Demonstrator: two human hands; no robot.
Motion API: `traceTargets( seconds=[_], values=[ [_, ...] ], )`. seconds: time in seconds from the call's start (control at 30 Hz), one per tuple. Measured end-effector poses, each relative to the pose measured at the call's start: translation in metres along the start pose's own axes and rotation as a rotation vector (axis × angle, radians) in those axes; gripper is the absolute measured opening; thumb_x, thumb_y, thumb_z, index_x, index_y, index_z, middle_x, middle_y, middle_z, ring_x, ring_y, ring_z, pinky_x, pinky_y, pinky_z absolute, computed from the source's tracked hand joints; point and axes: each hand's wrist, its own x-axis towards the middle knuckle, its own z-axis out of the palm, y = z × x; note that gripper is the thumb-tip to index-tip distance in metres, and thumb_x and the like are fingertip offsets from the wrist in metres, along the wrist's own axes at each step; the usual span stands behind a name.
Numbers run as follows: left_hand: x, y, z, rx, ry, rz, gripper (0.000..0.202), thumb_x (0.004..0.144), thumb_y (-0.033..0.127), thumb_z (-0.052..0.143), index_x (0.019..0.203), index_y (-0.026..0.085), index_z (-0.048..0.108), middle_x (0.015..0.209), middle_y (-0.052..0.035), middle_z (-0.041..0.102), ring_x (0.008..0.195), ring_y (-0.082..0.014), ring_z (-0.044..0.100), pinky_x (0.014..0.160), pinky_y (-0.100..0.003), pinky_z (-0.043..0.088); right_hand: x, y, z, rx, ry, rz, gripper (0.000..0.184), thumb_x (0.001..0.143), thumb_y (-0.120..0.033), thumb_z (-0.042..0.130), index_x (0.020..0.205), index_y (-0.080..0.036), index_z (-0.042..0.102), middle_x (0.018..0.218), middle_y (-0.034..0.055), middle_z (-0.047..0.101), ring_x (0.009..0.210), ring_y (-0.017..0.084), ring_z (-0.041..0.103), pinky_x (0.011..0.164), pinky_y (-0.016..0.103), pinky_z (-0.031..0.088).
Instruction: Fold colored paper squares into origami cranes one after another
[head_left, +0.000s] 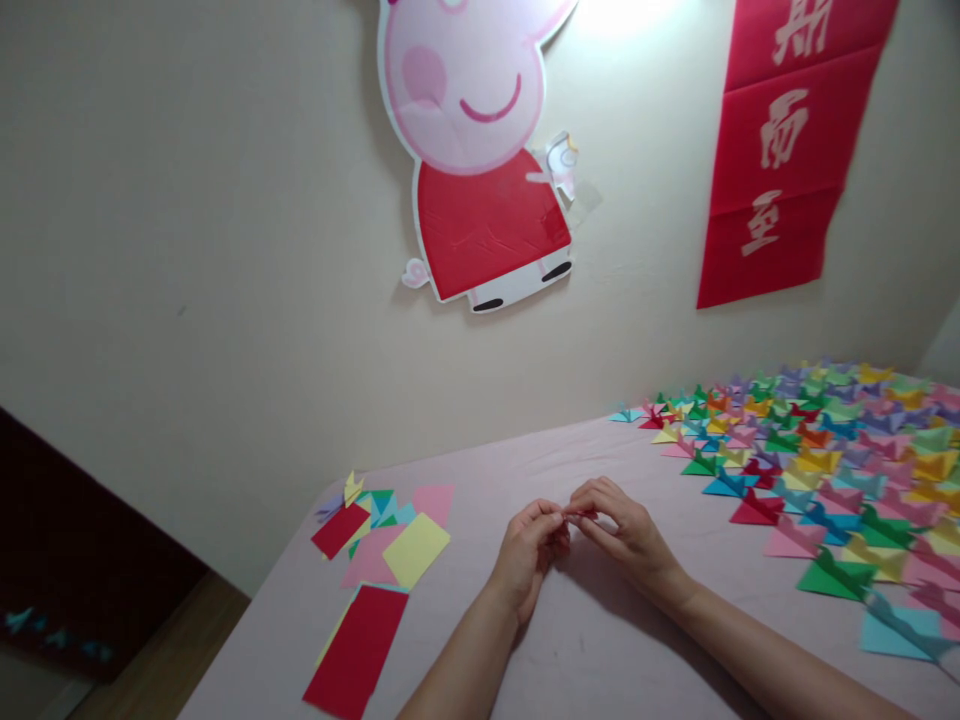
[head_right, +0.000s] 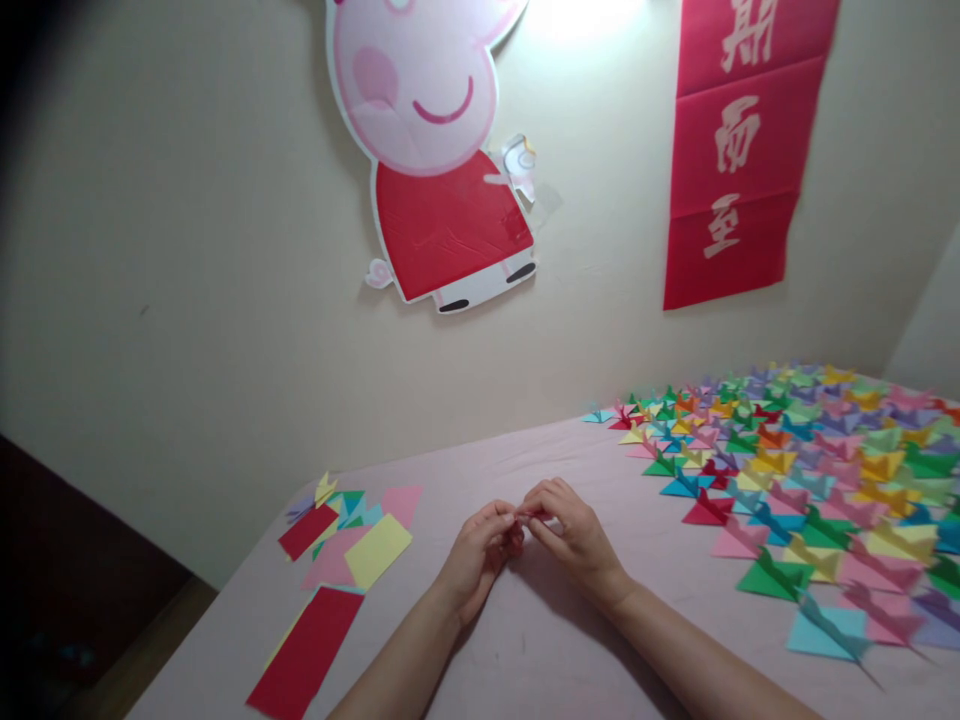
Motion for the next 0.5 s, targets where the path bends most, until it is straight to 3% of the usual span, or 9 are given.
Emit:
traceTargets(
  seconds=[0.17, 0.3, 0.5],
  values=[
    [-0.0013, -0.0055, 0.0019, 0.121, 0.073, 0.149, 0.020, 0.069, 0.030, 0.070, 0.079, 0.017, 0.059, 0.068, 0.0027, 0.055, 0.061, -0.0113, 0.047, 0.060, -0.023, 0.037, 0.0018, -0.0015, 0.0005, 0.046, -0.015, 0.146, 0.020, 0.091, -0.033, 0.059, 0.075, -0.022, 0.064, 0.074, 0.0021, 0.063, 0.074, 0.019, 0.056, 0.069, 0.031, 0.045],
    [-0.0063, -0.0054, 0.0034, 0.457, 0.121, 0.337, 0.011, 0.081, 0.029, 0.062, 0.083, 0.018, 0.062, 0.079, -0.0009, 0.063, 0.070, -0.0152, 0.055, 0.064, -0.025, 0.042, 0.0034, -0.0061, 0.0002, 0.083, -0.028, 0.239, 0.022, 0.088, -0.036, 0.060, 0.073, -0.022, 0.063, 0.072, 0.0009, 0.060, 0.073, 0.018, 0.055, 0.068, 0.030, 0.045],
    [-0.0089, -0.0078, 0.0018, 0.658, 0.180, 0.435, 0.014, 0.088, 0.028, 0.057, 0.081, 0.019, 0.064, 0.078, -0.0008, 0.062, 0.072, -0.0161, 0.056, 0.068, -0.026, 0.041, 0.0040, -0.0085, 0.0012, 0.151, -0.026, 0.346, 0.024, 0.086, -0.040, 0.060, 0.072, -0.021, 0.062, 0.067, -0.0018, 0.054, 0.065, 0.015, 0.051, 0.060, 0.026, 0.042]
  ],
)
